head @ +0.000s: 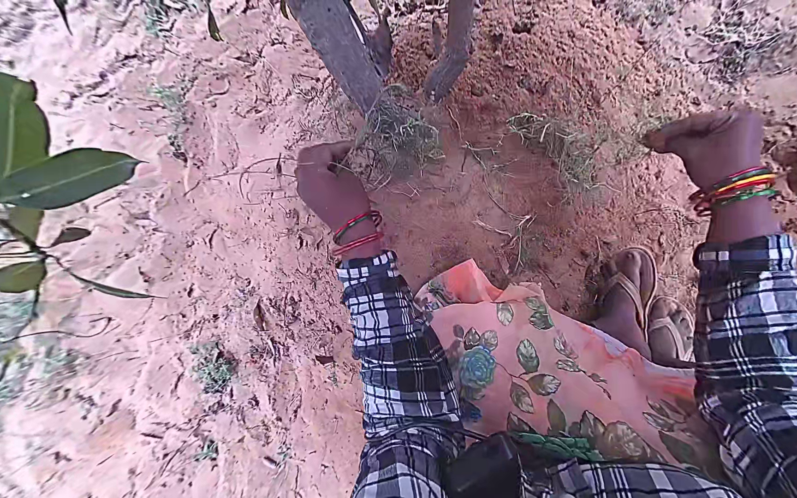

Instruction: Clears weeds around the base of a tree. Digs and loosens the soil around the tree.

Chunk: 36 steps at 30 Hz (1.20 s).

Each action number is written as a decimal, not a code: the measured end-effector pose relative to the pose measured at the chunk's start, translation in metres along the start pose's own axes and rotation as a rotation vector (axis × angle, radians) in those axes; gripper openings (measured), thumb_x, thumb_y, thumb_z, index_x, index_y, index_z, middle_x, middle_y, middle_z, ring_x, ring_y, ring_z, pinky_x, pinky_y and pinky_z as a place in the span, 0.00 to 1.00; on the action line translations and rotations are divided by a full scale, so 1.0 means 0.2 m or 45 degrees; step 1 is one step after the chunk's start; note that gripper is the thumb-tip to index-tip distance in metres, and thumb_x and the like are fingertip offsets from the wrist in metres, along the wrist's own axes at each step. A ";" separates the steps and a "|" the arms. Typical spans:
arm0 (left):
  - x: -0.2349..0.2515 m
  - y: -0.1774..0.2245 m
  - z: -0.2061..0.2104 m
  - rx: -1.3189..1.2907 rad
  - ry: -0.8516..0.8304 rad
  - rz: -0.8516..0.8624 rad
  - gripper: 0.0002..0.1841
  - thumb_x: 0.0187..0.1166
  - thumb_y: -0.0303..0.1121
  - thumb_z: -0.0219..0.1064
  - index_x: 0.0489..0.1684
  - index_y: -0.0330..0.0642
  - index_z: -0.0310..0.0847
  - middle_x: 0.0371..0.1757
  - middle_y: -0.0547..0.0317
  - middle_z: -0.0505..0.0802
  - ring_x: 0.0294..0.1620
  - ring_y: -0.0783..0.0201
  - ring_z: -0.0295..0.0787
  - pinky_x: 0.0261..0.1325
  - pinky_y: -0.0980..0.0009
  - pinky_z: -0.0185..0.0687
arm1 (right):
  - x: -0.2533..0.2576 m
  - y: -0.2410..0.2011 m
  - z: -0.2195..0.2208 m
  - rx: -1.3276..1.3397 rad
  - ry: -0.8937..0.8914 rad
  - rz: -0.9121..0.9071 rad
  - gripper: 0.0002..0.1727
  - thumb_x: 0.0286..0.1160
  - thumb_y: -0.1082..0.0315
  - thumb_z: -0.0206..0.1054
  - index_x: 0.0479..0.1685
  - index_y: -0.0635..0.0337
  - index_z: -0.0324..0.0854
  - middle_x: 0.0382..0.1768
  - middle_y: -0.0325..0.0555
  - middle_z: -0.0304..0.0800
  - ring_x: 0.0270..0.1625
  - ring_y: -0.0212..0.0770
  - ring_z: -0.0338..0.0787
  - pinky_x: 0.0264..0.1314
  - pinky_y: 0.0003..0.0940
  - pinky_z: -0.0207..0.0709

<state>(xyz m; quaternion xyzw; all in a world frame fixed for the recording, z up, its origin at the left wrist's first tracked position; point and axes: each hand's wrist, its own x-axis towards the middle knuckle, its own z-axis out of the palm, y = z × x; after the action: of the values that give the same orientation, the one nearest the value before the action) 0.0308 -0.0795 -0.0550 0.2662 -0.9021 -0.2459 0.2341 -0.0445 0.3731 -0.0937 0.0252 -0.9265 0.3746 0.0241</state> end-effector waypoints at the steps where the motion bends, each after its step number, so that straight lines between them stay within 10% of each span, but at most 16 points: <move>1: -0.02 0.01 0.01 -0.033 -0.013 0.048 0.16 0.79 0.22 0.60 0.54 0.44 0.94 0.63 0.49 0.92 0.68 0.56 0.87 0.75 0.61 0.74 | -0.01 -0.01 0.00 0.057 -0.095 -0.027 0.09 0.77 0.74 0.70 0.49 0.67 0.92 0.48 0.56 0.96 0.51 0.44 0.94 0.66 0.48 0.83; 4: -0.09 0.12 0.14 -0.141 -0.140 0.207 0.19 0.76 0.19 0.58 0.54 0.44 0.94 0.62 0.46 0.92 0.68 0.53 0.85 0.76 0.59 0.72 | -0.06 -0.13 0.20 0.146 -0.539 -0.183 0.10 0.71 0.79 0.73 0.50 0.65 0.90 0.47 0.51 0.94 0.46 0.36 0.92 0.59 0.39 0.85; 7: -0.16 0.24 0.25 -0.159 -0.375 0.302 0.21 0.75 0.17 0.59 0.56 0.47 0.94 0.69 0.44 0.87 0.73 0.50 0.81 0.79 0.57 0.71 | -0.14 -0.24 0.52 -0.159 -0.873 -0.250 0.26 0.64 0.73 0.82 0.66 0.62 0.87 0.70 0.74 0.81 0.71 0.71 0.82 0.75 0.68 0.72; 10: -0.19 0.25 0.29 -0.192 -0.565 0.397 0.16 0.76 0.23 0.66 0.57 0.47 0.94 0.78 0.45 0.83 0.80 0.43 0.75 0.82 0.48 0.67 | -0.19 -0.21 0.67 -0.209 -0.631 -0.406 0.12 0.72 0.77 0.72 0.53 0.71 0.90 0.60 0.75 0.86 0.65 0.74 0.85 0.70 0.70 0.75; 13: -0.21 0.22 0.31 -0.296 -0.698 0.556 0.24 0.73 0.50 0.77 0.66 0.53 0.91 0.80 0.42 0.80 0.79 0.39 0.74 0.80 0.43 0.65 | -0.16 -0.36 0.62 -0.071 -0.276 -0.460 0.11 0.79 0.78 0.64 0.48 0.76 0.90 0.53 0.70 0.93 0.60 0.68 0.92 0.68 0.63 0.79; 16: -0.23 0.26 0.33 -0.379 -0.812 0.689 0.27 0.73 0.46 0.79 0.70 0.48 0.88 0.77 0.41 0.84 0.78 0.40 0.76 0.81 0.43 0.63 | -0.09 -0.57 0.58 -0.011 -0.239 -0.561 0.12 0.78 0.75 0.67 0.49 0.76 0.90 0.57 0.70 0.92 0.63 0.66 0.90 0.72 0.57 0.78; 19: -0.23 0.24 0.34 -0.407 -0.529 0.567 0.11 0.81 0.30 0.69 0.52 0.36 0.94 0.56 0.44 0.96 0.63 0.49 0.90 0.73 0.54 0.75 | -0.05 -0.68 0.61 -0.151 -0.441 -0.626 0.15 0.83 0.70 0.66 0.55 0.76 0.88 0.59 0.71 0.90 0.66 0.67 0.88 0.75 0.59 0.75; 24: -0.04 0.05 0.11 -0.090 -0.009 0.141 0.14 0.86 0.36 0.63 0.56 0.44 0.93 0.57 0.51 0.95 0.62 0.62 0.89 0.71 0.67 0.74 | -0.06 -0.41 0.46 -0.236 -0.298 -0.346 0.15 0.83 0.69 0.67 0.55 0.75 0.87 0.55 0.70 0.91 0.60 0.67 0.91 0.69 0.63 0.78; 29: -0.05 0.08 0.02 0.220 -0.225 -0.139 0.32 0.75 0.33 0.67 0.84 0.59 0.74 0.95 0.52 0.62 0.95 0.43 0.51 0.84 0.33 0.53 | -0.03 -0.14 0.19 -0.219 -0.469 -0.006 0.17 0.80 0.67 0.69 0.61 0.68 0.87 0.54 0.68 0.92 0.59 0.66 0.91 0.67 0.69 0.75; 32: -0.16 0.22 0.08 0.145 0.014 0.065 0.31 0.68 0.35 0.65 0.77 0.68 0.82 0.94 0.60 0.64 0.95 0.43 0.52 0.77 0.30 0.54 | -0.09 -0.24 0.35 -0.346 -0.846 -0.023 0.18 0.76 0.64 0.74 0.59 0.66 0.88 0.49 0.68 0.92 0.54 0.68 0.91 0.60 0.72 0.77; 36: -0.31 0.37 0.20 -0.177 0.256 0.653 0.26 0.68 0.27 0.60 0.64 0.61 0.92 0.82 0.52 0.82 0.87 0.40 0.69 0.80 0.28 0.51 | -0.30 -0.37 0.66 -0.457 -0.972 0.004 0.28 0.72 0.70 0.74 0.74 0.68 0.79 0.68 0.73 0.83 0.67 0.74 0.85 0.66 0.73 0.75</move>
<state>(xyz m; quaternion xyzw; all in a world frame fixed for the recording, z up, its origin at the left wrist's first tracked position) 0.0279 0.0251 -0.0615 0.0354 -0.8933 -0.2123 0.3946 0.0175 0.2300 -0.1413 0.1561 -0.9195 0.1713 -0.3175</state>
